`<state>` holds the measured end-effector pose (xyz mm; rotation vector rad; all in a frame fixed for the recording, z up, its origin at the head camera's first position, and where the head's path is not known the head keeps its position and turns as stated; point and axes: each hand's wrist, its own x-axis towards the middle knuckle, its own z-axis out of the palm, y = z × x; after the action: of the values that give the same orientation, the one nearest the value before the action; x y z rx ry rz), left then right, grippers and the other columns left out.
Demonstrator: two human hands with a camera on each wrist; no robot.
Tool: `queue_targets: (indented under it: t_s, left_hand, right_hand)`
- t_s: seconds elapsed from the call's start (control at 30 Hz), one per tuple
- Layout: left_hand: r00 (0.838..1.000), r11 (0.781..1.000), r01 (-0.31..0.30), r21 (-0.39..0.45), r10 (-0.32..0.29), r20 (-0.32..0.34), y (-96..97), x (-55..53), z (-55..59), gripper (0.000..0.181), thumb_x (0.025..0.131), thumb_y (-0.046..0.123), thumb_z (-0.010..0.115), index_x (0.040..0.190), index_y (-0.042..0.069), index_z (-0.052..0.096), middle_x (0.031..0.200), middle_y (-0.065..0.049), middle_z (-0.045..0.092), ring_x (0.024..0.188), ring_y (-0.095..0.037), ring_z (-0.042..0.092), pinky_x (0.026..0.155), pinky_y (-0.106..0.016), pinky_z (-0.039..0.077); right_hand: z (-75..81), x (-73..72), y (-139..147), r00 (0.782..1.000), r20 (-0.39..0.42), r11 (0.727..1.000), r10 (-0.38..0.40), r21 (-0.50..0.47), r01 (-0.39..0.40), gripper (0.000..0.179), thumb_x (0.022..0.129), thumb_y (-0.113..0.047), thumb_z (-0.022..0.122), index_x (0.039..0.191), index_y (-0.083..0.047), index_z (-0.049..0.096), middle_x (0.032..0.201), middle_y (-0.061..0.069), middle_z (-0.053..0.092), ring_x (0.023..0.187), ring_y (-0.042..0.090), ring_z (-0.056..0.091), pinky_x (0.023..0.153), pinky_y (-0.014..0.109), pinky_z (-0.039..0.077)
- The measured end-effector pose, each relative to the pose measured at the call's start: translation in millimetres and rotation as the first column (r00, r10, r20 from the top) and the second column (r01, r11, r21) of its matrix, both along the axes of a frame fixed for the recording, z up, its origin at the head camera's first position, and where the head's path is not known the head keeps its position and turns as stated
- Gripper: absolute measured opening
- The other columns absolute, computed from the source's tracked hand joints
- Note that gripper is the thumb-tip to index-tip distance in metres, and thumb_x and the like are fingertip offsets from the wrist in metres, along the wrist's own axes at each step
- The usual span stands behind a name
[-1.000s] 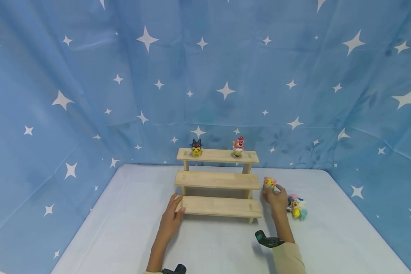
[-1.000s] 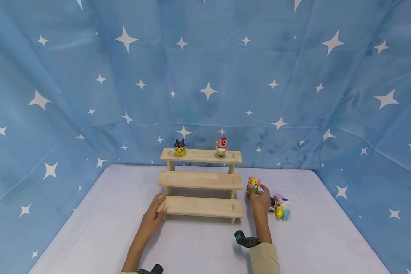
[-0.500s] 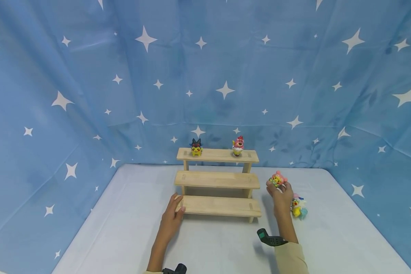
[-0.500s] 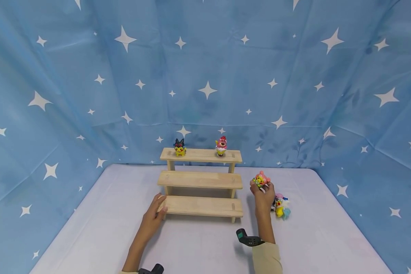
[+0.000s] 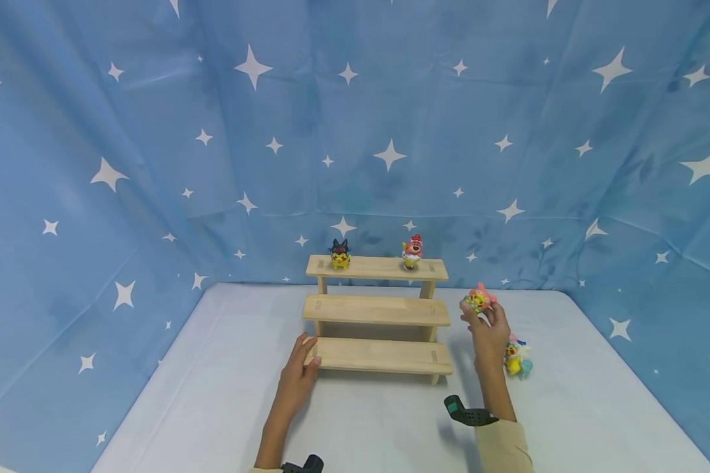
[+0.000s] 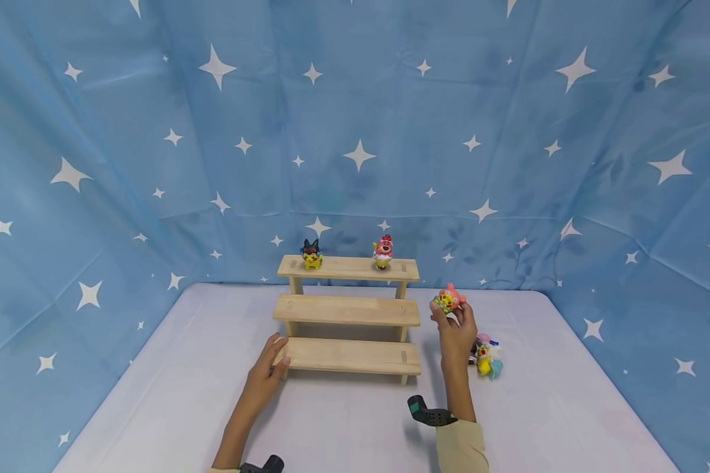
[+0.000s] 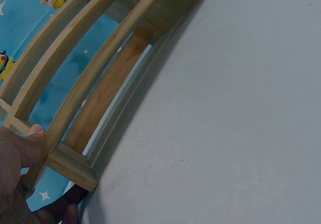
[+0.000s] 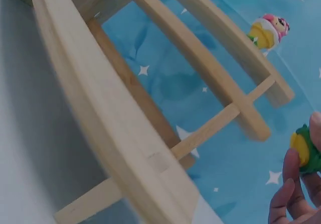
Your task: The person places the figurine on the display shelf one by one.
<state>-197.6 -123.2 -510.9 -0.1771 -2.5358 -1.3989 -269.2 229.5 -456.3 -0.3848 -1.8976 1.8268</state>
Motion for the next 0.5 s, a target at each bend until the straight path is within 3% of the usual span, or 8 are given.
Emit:
queue_targets:
  t_s: [0.2,0.5]
  left_hand:
    - [1.000,1.000,-0.006,0.012,0.006,0.005,-0.2,-1.1,0.8,0.046,0.102,0.025,0.051,0.143,0.004,0.046,0.157,-0.024,0.028,0.142,-0.048,0.030,0.109,-0.065,0.031]
    - [1.000,1.000,0.005,0.000,-0.005,-0.015,-0.7,-0.4,-2.0,0.046,0.103,0.026,0.051,0.141,0.002,0.046,0.156,-0.027,0.029,0.141,-0.050,0.030,0.108,-0.067,0.032]
  right_hand:
    - [14.0,1.8,-8,0.990,-0.084,0.994,0.111,-0.011,-0.112,0.053,0.087,-0.020,0.076,0.133,-0.010,0.052,0.105,-0.012,0.064,0.074,-0.002,0.065,0.065,0.014,0.050]
    - [20.4,6.2,-22,0.943,-0.138,0.944,0.304,0.177,-0.279,0.050,0.086,-0.008,0.075,0.131,-0.001,0.053,0.099,-0.020,0.064,0.080,-0.002,0.063,0.064,0.013,0.050]
